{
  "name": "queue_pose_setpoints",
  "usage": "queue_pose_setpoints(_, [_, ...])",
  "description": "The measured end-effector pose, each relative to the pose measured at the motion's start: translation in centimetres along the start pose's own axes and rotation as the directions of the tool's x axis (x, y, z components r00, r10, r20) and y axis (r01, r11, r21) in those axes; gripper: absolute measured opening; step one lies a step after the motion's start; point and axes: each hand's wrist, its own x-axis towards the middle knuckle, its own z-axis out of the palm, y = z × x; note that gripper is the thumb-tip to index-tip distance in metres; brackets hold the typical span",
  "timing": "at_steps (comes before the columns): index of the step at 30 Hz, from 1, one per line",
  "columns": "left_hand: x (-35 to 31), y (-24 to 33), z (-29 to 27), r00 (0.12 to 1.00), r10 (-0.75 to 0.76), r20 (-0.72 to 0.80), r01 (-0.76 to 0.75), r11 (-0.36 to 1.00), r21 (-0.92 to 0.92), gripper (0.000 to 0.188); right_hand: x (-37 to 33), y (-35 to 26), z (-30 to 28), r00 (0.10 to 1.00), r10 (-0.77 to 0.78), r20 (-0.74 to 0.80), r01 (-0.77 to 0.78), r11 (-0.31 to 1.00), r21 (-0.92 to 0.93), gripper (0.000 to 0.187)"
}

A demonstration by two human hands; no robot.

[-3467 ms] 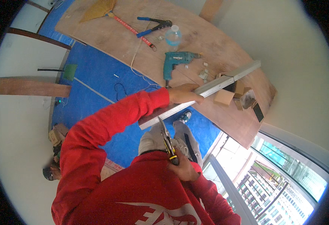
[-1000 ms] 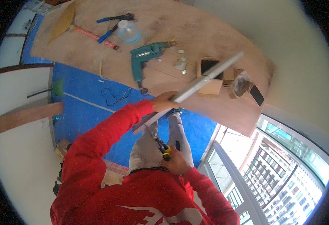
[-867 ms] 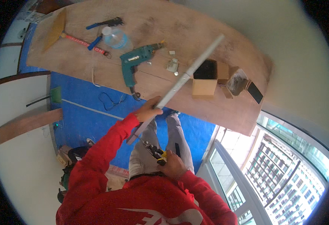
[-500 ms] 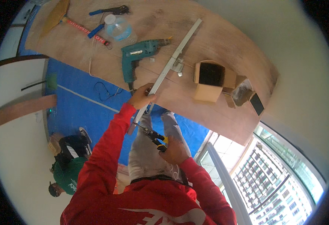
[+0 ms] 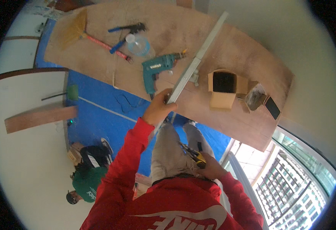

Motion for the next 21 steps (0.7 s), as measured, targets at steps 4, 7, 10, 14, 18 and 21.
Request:
queue_pose_setpoints(4, [-4.0, 6.9, -1.7, 0.956, -0.198, 0.216, 0.277, 0.851, -0.446, 0.041, -3.7, -1.6, -1.7, 0.968, 0.051, -0.248, -0.087, 0.987, -0.139, 0.092])
queue_pose_setpoints(7, [-5.2, 11.2, -3.3, 0.951, -0.132, 0.279, 0.291, 0.679, -0.674, 0.045, -4.6, -3.6, -1.4, 0.906, -0.071, -0.417, 0.059, 0.997, -0.040, 0.081])
queue_pose_setpoints(10, [-4.9, 14.9, -5.3, 0.955, -0.029, 0.296, 0.260, 0.564, -0.784, 0.051, -5.0, -6.3, 0.0, 0.902, -0.042, -0.430, 0.202, 0.921, 0.332, 0.064])
queue_pose_setpoints(14, [-3.9, 19.4, -8.7, 0.899, 0.239, 0.367, 0.162, 0.598, -0.785, 0.068, -4.6, -10.5, 4.4, 0.840, -0.124, -0.528, 0.508, 0.522, 0.685, 0.069])
queue_pose_setpoints(18, [-2.8, 22.3, -12.2, 0.853, 0.322, 0.410, 0.096, 0.677, -0.730, 0.062, -3.6, -13.9, 10.5, 0.803, -0.093, -0.589, 0.596, 0.151, 0.789, 0.067])
queue_pose_setpoints(21, [-2.8, 22.7, -13.2, 0.872, 0.317, 0.372, -0.004, 0.765, -0.644, 0.055, -3.3, -15.8, 14.0, 0.769, -0.024, -0.638, 0.614, 0.302, 0.729, 0.066])
